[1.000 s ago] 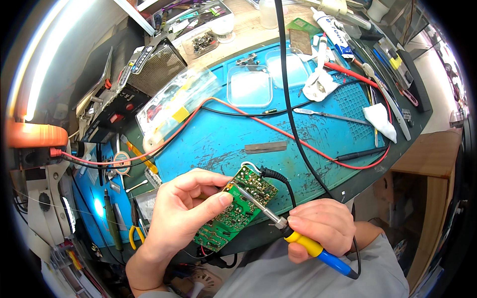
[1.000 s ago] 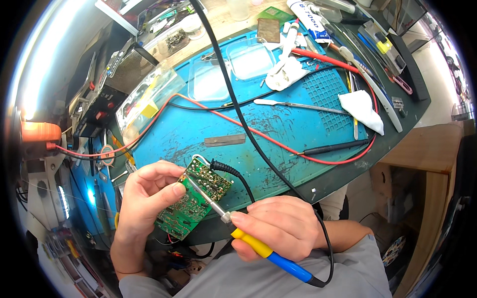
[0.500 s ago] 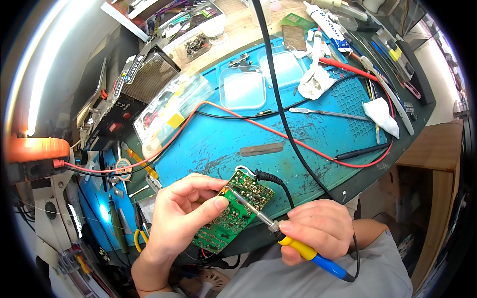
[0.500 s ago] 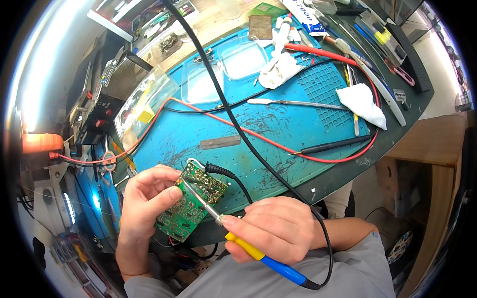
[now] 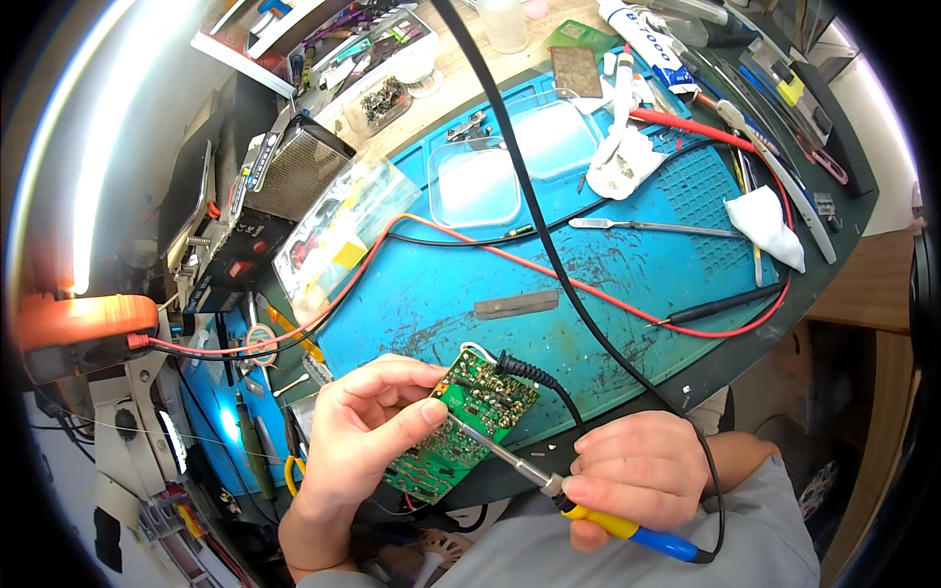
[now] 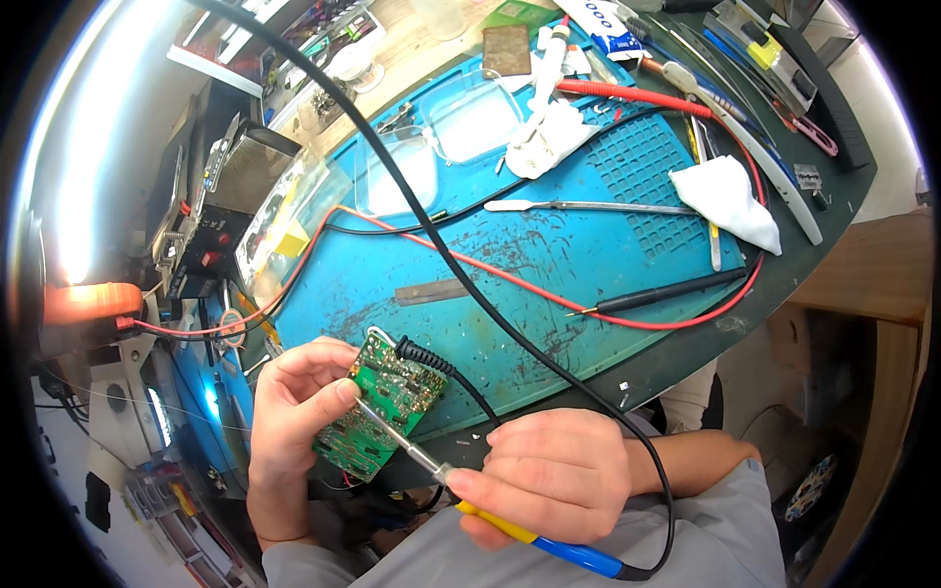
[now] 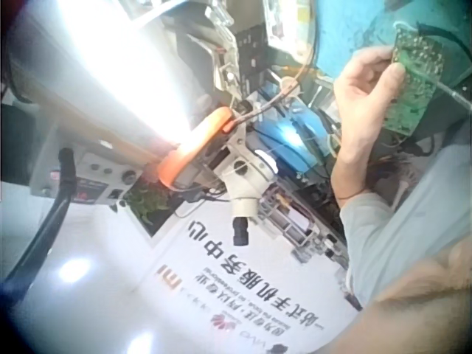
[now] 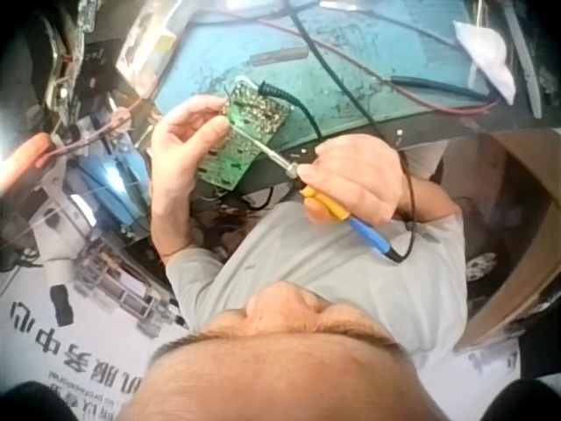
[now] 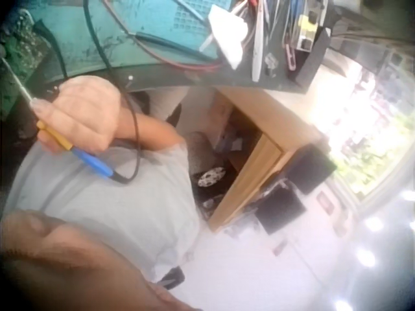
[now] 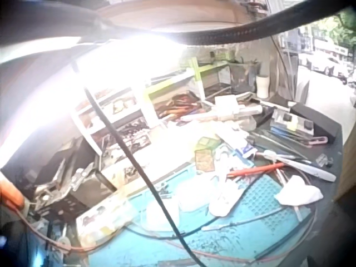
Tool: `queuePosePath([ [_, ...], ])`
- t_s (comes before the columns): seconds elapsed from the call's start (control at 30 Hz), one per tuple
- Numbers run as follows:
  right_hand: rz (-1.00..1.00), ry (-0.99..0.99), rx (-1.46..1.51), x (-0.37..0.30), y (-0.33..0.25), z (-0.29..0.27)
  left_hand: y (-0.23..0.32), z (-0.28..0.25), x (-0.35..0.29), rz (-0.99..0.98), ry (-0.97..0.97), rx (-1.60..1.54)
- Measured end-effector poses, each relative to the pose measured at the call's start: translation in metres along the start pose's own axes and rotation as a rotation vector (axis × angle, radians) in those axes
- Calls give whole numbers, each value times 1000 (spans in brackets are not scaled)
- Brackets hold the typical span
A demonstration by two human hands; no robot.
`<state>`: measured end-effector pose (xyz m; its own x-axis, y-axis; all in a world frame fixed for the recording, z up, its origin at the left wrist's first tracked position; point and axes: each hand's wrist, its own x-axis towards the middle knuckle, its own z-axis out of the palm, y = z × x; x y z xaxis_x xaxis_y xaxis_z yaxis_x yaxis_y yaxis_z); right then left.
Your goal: The person uses a soldering iron to work on a green circuit board, applying solder to various points. They handle a small black component and a yellow device, manipulating wires and components with their hands. The person flips the board over to access different sides and continues soldering.
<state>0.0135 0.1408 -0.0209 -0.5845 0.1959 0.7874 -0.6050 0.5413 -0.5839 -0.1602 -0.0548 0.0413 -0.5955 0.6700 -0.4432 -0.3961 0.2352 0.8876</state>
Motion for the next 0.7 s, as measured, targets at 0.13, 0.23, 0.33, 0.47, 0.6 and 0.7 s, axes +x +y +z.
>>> queuePosePath([
  [0.13,1,125,-17,0,3,7,1,0,-1,-19,52,27],
  [0.23,8,225,-11,-1,4,11,4,-1,-2,-55,108,33],
  [0.33,11,179,38,-1,5,6,6,-2,-2,-70,119,50],
  [0.47,31,210,59,1,5,6,2,-12,-4,-70,81,19],
  [0.6,36,133,66,0,4,0,1,-15,-4,-59,44,-14],
  [0.7,35,91,70,-1,5,-3,1,-14,-4,-53,43,-16],
])
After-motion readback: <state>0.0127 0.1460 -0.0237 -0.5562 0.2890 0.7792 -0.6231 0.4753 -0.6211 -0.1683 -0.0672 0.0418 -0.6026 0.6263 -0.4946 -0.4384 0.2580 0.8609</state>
